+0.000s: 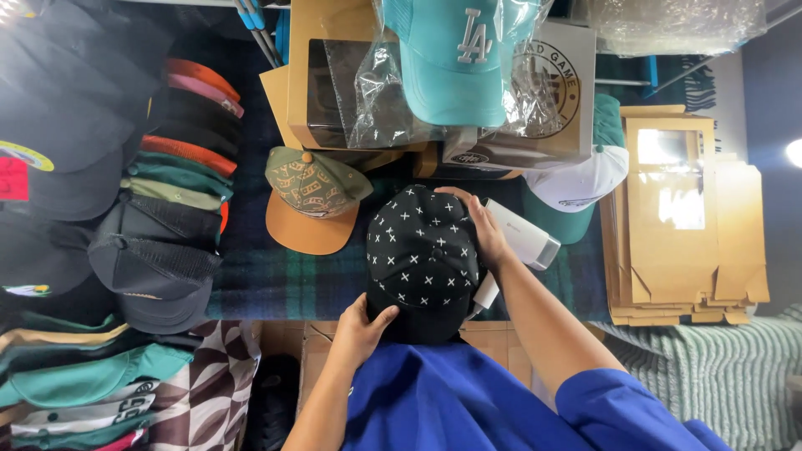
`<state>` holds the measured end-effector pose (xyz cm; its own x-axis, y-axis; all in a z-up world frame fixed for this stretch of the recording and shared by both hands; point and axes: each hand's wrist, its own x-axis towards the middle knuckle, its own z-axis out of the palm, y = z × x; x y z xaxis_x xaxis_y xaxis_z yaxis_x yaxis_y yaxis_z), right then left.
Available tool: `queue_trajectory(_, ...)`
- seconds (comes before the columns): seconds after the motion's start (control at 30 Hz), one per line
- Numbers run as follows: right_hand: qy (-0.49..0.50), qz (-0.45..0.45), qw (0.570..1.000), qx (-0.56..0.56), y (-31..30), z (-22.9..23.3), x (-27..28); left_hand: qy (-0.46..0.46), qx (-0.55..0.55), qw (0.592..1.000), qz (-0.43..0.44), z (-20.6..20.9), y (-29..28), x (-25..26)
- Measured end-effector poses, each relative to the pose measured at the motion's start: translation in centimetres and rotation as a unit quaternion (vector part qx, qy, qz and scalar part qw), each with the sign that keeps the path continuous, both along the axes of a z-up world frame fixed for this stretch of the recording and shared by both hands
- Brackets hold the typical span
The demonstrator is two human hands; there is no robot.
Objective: Cleaning and shaping baseball caps using a brush and a handheld steamer on a wooden form.
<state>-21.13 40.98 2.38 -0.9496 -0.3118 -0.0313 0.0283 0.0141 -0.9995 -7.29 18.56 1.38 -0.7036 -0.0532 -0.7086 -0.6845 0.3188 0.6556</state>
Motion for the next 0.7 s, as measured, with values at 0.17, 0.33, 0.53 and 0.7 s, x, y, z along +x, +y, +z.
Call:
queue_trajectory(0.17,0.028,0.025,0.999,-0.023,0.4,-1.2,-0.6,-0.012,-0.059,0.998,-0.025,-2.6,0.6,-0.1)
queue_trajectory(0.33,0.021,0.043,0.999,-0.013,1.1,-1.6,-0.7,-0.022,-0.095,0.993,-0.066,-7.9,0.5,0.0)
queue_trajectory(0.53,0.019,0.016,1.0,0.003,2.1,-1.5,0.3,0.01,-0.103,0.992,-0.072,-8.4,-0.4,0.2)
queue_trajectory(0.7,-0.019,-0.069,0.996,0.052,3.4,-1.6,3.3,0.278,0.077,0.945,0.154,0.0,-1.2,-4.7)
